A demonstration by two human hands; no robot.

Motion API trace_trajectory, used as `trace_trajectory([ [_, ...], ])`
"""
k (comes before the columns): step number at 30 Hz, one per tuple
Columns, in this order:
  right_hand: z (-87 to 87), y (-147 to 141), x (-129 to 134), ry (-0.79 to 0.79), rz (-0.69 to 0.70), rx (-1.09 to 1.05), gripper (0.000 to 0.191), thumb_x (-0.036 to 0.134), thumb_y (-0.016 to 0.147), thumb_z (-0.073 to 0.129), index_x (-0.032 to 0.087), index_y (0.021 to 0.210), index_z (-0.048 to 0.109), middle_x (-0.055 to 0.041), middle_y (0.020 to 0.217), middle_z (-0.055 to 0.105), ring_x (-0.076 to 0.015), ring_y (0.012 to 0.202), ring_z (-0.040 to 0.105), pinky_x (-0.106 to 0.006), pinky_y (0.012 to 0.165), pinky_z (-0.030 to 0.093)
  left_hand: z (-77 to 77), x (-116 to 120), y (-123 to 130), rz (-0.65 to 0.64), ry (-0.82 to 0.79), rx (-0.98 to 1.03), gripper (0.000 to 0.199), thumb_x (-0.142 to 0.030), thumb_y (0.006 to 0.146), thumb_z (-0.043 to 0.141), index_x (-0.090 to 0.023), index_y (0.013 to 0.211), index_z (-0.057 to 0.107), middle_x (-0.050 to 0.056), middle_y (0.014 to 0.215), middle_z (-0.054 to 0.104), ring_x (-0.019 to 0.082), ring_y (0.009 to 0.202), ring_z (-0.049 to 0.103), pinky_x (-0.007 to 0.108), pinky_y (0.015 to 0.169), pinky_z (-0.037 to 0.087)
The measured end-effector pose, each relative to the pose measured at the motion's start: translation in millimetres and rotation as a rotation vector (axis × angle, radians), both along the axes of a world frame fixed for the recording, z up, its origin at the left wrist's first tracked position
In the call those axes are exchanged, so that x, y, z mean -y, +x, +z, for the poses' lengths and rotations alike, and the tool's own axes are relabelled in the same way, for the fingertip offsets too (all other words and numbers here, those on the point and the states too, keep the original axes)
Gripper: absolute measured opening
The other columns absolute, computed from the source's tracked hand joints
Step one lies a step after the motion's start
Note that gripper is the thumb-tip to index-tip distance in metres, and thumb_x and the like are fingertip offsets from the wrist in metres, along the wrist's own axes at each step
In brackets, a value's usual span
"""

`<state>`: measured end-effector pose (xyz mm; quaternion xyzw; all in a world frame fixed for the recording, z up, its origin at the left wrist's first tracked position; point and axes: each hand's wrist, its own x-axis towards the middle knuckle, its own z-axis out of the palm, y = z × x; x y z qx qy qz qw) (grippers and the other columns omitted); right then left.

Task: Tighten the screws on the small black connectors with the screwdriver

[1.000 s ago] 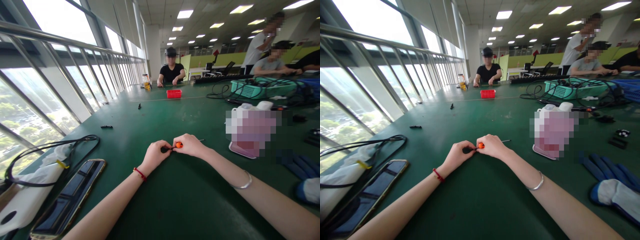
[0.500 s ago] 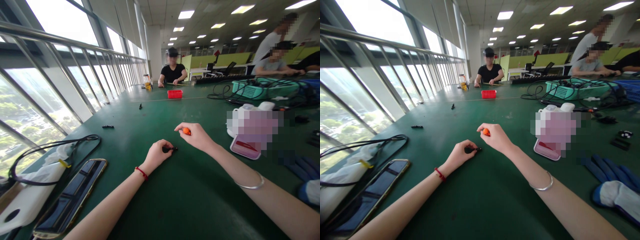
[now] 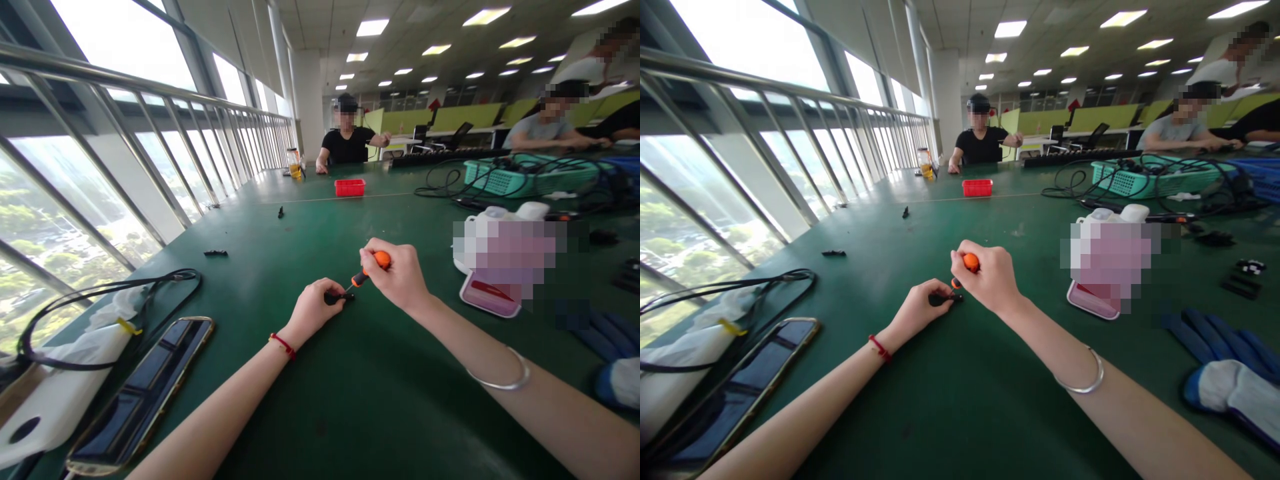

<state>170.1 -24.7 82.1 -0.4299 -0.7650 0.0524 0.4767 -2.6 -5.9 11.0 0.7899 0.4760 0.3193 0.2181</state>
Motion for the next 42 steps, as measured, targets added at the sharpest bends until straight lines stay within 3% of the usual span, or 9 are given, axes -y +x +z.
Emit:
trace_trajectory([
  [18,1.7,1.2,0.4,0.011,-0.023,0.036,0.026,0.033,0.082,0.040,0.019,0.062,0.047,0.0019,0.052,0.052,-0.0091,0.047,0.046,-0.021,0.052,0.034,-4.0,-2.0,-1.0,-0.002,-0.002,0.005,0.010,-0.016,0.069,0.060,-0.017,0.079,0.064,0.003,0.084,0.067,0.016,0.077,0.061,0.028,0.072,0.049],
  [21,4.9,0.6,3.6,0.007,-0.041,0.050,0.012,0.031,0.077,0.046,0.020,0.075,0.049,0.0042,0.052,0.050,-0.0097,0.047,0.046,-0.021,0.052,0.035,-4.9,-2.6,-1.5,-0.010,0.002,0.011,0.010,-0.017,0.069,0.060,-0.017,0.079,0.064,0.003,0.083,0.066,0.016,0.077,0.060,0.028,0.072,0.049],
  [25,9.2,-0.8,6.8,0.026,-0.031,0.116,0.024,0.027,0.073,0.048,0.020,0.095,0.046,0.0025,0.066,0.057,-0.0118,0.055,0.051,-0.021,0.053,0.036,-3.6,-1.9,-1.5,-0.006,0.012,0.016,0.010,-0.017,0.069,0.060,-0.016,0.079,0.063,0.003,0.081,0.066,0.016,0.076,0.060,0.028,0.071,0.048],
  [27,11.0,-2.0,7.9,0.027,-0.038,0.188,0.021,0.030,0.075,0.048,0.021,0.094,0.048,0.0008,0.070,0.059,-0.0121,0.057,0.052,-0.021,0.052,0.034,-3.1,-1.6,-1.1,-0.003,0.010,0.015,0.010,-0.017,0.069,0.060,-0.016,0.079,0.063,0.003,0.081,0.066,0.016,0.075,0.060,0.028,0.070,0.048],
  [32,14.5,-4.0,9.7,-0.005,-0.125,0.307,0.027,0.045,0.084,0.042,0.021,0.078,0.053,0.0025,0.055,0.054,-0.0105,0.048,0.049,-0.020,0.047,0.028,-4.4,-2.1,-0.6,-0.011,0.014,0.028,0.010,-0.016,0.068,0.060,-0.016,0.078,0.063,0.003,0.082,0.066,0.016,0.076,0.060,0.028,0.072,0.049],
  [35,17.0,-3.8,11.1,-0.048,-0.120,0.312,0.020,0.040,0.083,0.044,0.023,0.089,0.053,0.0032,0.057,0.054,-0.0111,0.050,0.050,-0.021,0.048,0.028,-5.1,-2.5,-1.0,-0.009,0.020,0.021,0.010,-0.017,0.069,0.060,-0.016,0.078,0.063,0.003,0.082,0.066,0.016,0.076,0.060,0.029,0.072,0.049],
  [38,19.3,-3.7,12.6,-0.063,-0.128,0.317,0.026,0.034,0.077,0.049,0.022,0.100,0.048,0.0025,0.064,0.057,-0.0119,0.051,0.049,-0.020,0.047,0.028,-4.7,-2.5,-1.2,-0.009,0.023,0.010,0.009,-0.017,0.069,0.060,-0.016,0.077,0.063,0.003,0.080,0.066,0.017,0.074,0.061,0.028,0.070,0.049],
  [42,19.3,-4.0,12.6,-0.033,-0.198,0.342,0.022,0.044,0.080,0.047,0.023,0.086,0.051,0.0022,0.058,0.054,-0.0127,0.049,0.050,-0.021,0.046,0.026,-3.6,-1.9,-0.7,-0.013,0.016,0.017,0.010,-0.015,0.069,0.059,-0.016,0.078,0.063,0.003,0.081,0.066,0.016,0.075,0.061,0.027,0.071,0.050],
])
